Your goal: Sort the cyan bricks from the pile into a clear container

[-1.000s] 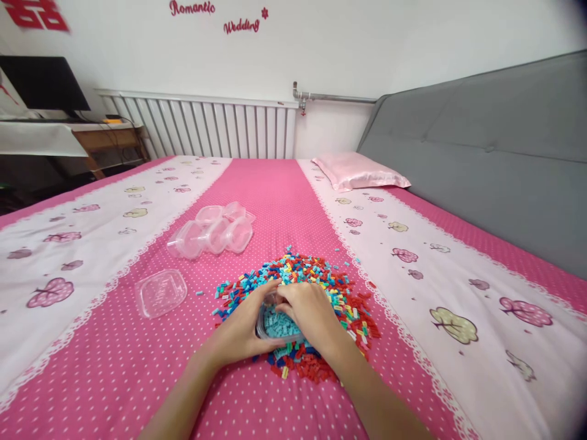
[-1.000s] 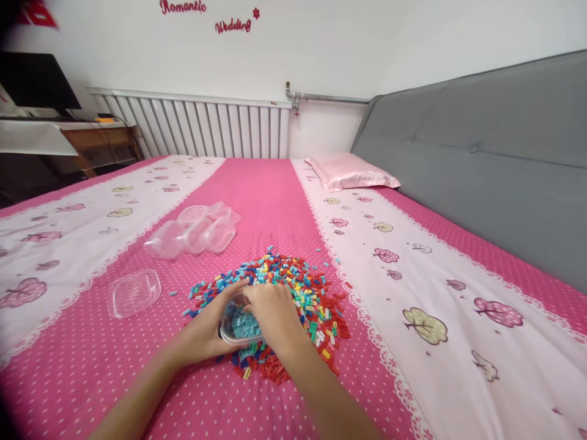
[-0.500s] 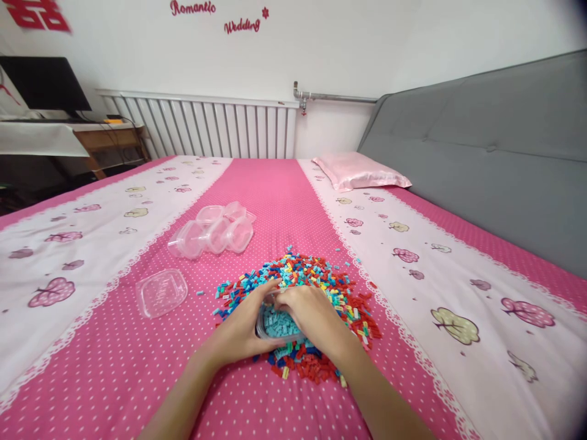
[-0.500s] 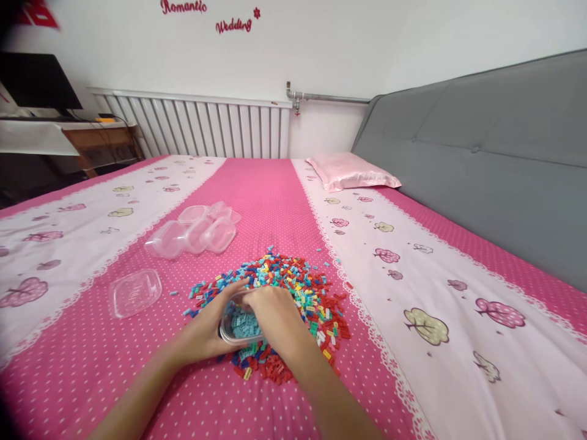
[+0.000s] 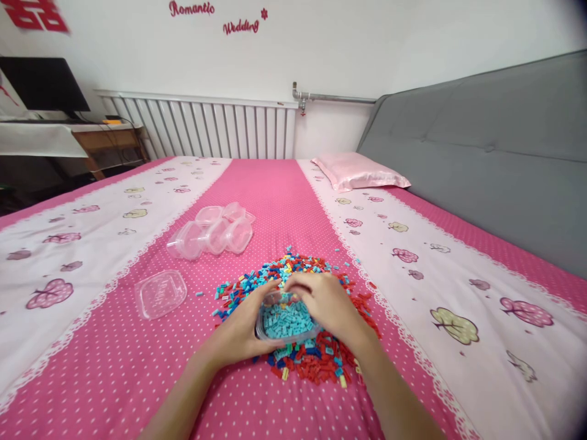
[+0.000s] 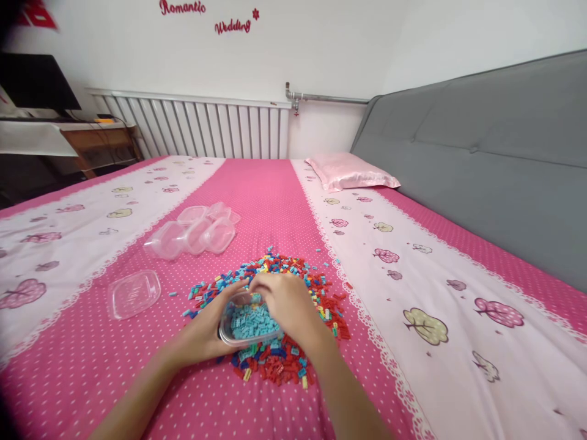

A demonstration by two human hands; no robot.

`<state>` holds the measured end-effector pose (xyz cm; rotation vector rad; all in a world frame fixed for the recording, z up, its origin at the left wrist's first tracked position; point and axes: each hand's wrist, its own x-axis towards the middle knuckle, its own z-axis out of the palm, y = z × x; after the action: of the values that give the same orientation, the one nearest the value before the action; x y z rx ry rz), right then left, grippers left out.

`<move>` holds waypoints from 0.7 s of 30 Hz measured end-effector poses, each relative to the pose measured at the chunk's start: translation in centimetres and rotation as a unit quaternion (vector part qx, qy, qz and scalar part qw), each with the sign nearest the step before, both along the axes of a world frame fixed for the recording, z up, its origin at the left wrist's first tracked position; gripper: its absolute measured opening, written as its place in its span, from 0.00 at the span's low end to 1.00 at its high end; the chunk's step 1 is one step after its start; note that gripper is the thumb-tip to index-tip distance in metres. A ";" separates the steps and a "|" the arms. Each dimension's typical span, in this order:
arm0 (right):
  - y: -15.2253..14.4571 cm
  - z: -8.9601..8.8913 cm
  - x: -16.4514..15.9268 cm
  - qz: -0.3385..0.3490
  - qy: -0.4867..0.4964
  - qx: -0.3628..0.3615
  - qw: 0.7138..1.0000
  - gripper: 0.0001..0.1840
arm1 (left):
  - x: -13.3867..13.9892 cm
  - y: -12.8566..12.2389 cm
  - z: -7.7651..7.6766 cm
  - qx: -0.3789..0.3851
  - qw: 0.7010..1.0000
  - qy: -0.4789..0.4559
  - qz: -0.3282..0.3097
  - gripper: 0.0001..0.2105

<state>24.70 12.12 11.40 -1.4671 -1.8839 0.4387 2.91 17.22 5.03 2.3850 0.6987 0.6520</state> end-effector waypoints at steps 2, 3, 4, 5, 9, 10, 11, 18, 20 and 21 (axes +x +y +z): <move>0.3 -0.1 2.2 -0.056 0.066 0.026 0.996 0.11 | 0.0 0.1 0.0 -0.014 1.000 -0.001 -0.008 0.46; 0.5 -0.3 3.4 -0.085 0.089 0.031 0.992 0.10 | -0.1 0.1 -0.1 -0.019 1.000 0.000 -0.011 0.46; 0.7 -0.7 4.7 -0.117 0.106 0.031 0.987 0.09 | -0.1 0.1 -0.1 -0.020 1.000 0.002 -0.012 0.46; 0.9 -1.2 6.0 -0.147 0.111 0.029 0.983 0.10 | -0.2 0.1 -0.1 -0.021 1.000 0.004 -0.011 0.46; 1.4 -3.3 9.8 -0.193 0.055 -0.023 0.979 0.10 | -0.3 0.2 -0.1 -0.030 1.000 0.006 -0.007 0.46; 1.4 -3.6 10.3 -0.184 0.042 -0.045 0.981 0.09 | -0.3 0.2 -0.1 -0.034 0.999 0.006 -0.009 0.45; 1.3 -3.8 10.6 -0.169 0.030 -0.070 0.983 0.09 | -0.3 0.2 -0.1 -0.039 0.999 0.003 -0.010 0.45; 1.1 -3.2 9.2 -0.099 -0.046 -0.179 0.978 0.06 | -0.2 0.3 -0.1 -0.064 0.998 -0.009 -0.013 0.45; 1.2 -3.2 8.3 -0.120 -0.078 -0.181 0.973 0.06 | -0.2 0.3 0.0 -0.058 0.998 -0.008 -0.013 0.45; 1.3 -3.2 7.9 -0.130 -0.092 -0.183 0.970 0.05 | -0.2 0.3 0.0 -0.055 0.998 -0.008 -0.011 0.45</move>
<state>32.64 13.42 8.22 -2.0323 -1.7781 0.5613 2.68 17.54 5.00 2.2813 0.6823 0.6067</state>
